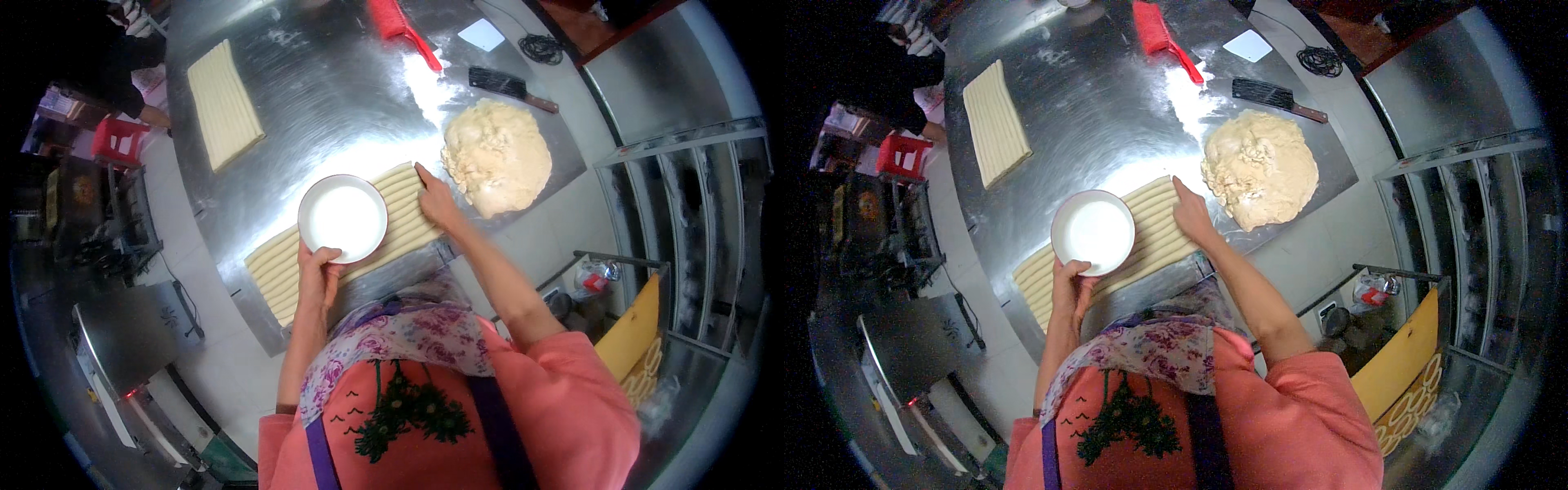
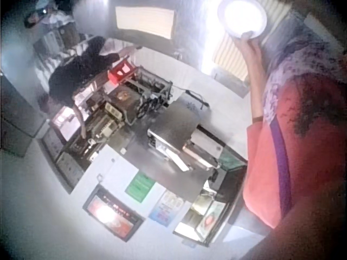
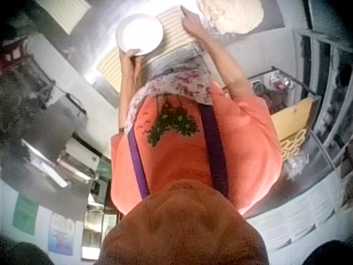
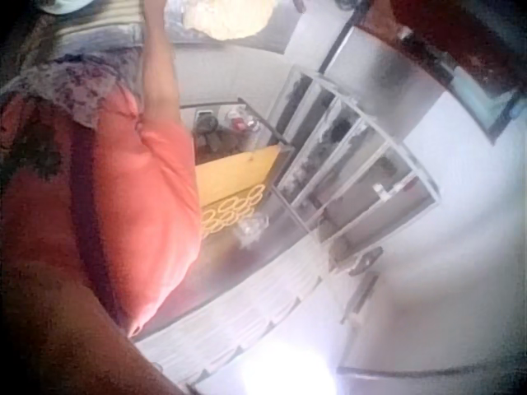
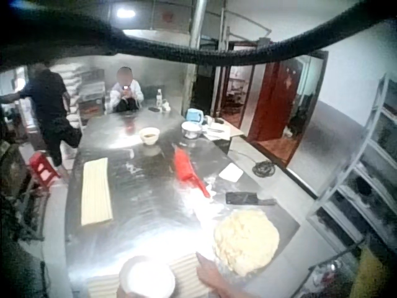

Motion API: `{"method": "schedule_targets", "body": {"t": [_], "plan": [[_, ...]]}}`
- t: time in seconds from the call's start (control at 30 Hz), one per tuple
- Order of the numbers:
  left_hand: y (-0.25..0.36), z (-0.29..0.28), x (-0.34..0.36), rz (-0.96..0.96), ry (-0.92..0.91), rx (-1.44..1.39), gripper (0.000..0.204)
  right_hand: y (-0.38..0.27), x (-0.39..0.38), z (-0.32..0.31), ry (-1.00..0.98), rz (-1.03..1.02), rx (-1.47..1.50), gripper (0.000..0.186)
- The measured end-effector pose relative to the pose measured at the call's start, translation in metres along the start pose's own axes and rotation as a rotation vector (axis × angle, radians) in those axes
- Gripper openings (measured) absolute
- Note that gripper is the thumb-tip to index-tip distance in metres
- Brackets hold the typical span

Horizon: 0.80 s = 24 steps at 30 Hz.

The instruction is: The person cuts a sheet of dough into strips using a cleaver, dusts the strips with flour from a bowl, and then shapes the strips into rings by hand. The finished rings are placed on a wooden board.

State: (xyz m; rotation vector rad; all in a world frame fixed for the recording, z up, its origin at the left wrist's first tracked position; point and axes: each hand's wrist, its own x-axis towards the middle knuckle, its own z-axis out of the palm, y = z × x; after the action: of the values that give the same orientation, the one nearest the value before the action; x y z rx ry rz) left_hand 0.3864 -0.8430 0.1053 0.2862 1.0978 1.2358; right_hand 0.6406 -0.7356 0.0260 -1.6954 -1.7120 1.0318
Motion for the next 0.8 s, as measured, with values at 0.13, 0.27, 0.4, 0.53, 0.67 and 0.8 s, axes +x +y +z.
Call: {"method": "schedule_targets", "body": {"t": [0.13,0.27,0.4,0.53,0.67,0.8], "plan": [[0.003,0.015,-0.001,0.024,-0.058,-0.035,0.077,0.012,-0.063,-0.010,-0.028,0.066,-0.018,0.064],[-0.010,0.017,0.011,-0.019,-0.133,-0.010,0.078,0.028,-0.096,-0.026,-0.017,0.141,0.027,0.062],[-0.018,0.024,0.008,-0.065,-0.143,-0.027,0.081,-0.082,-0.102,-0.068,-0.031,-0.180,0.026,0.054],[-0.023,0.039,0.004,-0.140,-0.211,-0.013,0.082,-0.123,-0.094,-0.032,-0.160,-0.446,-0.174,0.034],[-0.033,0.043,0.004,-0.172,-0.228,-0.014,0.084,-0.096,-0.082,-0.010,-0.242,-0.434,-0.286,0.028],[-0.035,0.037,0.002,-0.158,-0.210,-0.016,0.084,-0.109,-0.092,-0.053,-0.020,-0.281,0.031,0.036]]}}
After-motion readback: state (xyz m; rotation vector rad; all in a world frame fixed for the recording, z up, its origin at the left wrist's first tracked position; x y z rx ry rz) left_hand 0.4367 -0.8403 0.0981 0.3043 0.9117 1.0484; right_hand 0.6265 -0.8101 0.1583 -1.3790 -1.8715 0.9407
